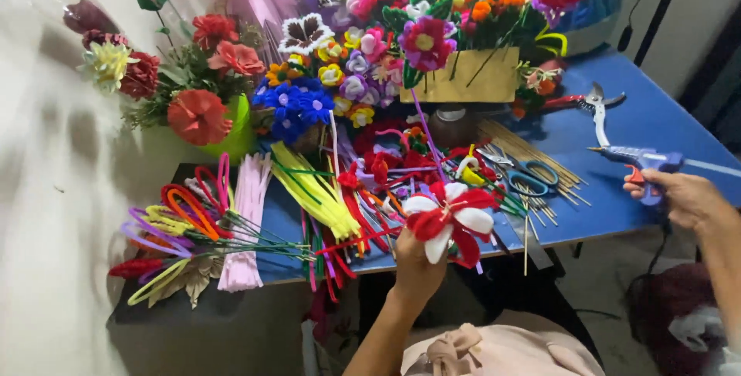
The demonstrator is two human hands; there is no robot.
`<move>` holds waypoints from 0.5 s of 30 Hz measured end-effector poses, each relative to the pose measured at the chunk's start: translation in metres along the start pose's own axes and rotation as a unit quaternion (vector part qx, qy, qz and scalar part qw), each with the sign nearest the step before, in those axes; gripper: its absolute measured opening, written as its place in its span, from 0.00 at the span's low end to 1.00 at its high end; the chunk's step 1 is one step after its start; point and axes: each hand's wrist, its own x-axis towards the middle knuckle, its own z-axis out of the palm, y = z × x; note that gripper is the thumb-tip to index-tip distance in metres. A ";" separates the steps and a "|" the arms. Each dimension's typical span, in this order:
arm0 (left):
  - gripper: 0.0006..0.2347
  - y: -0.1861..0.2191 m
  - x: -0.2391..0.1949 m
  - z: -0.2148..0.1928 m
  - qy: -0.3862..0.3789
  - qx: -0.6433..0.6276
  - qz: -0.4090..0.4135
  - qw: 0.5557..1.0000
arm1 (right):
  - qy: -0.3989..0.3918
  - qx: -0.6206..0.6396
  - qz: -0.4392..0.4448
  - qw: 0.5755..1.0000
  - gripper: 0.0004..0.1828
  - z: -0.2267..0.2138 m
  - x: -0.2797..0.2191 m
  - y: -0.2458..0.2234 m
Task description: The person is using a hot glue gun to attach a red and white fabric flower head to a green pipe cleaner stem at a craft station.
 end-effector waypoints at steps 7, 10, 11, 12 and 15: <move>0.11 0.024 -0.001 -0.001 0.045 0.008 0.032 0.998 | 0.140 -0.202 -0.084 0.966 0.20 0.048 0.003 0.014; 0.10 0.034 -0.001 -0.006 0.028 -0.029 0.040 0.998 | 0.216 -0.538 -0.076 0.811 0.38 0.066 -0.012 0.006; 0.09 0.036 -0.002 -0.009 0.019 -0.015 0.037 0.999 | 0.244 -0.589 -0.099 0.764 0.34 0.070 -0.012 0.009; 0.09 0.037 -0.002 -0.010 0.012 -0.001 0.035 0.999 | 0.270 -0.638 -0.123 0.710 0.33 0.073 -0.011 0.009; 0.04 0.038 -0.002 -0.009 0.024 -0.060 0.012 0.998 | 0.283 -0.635 -0.134 0.706 0.35 0.065 -0.004 0.026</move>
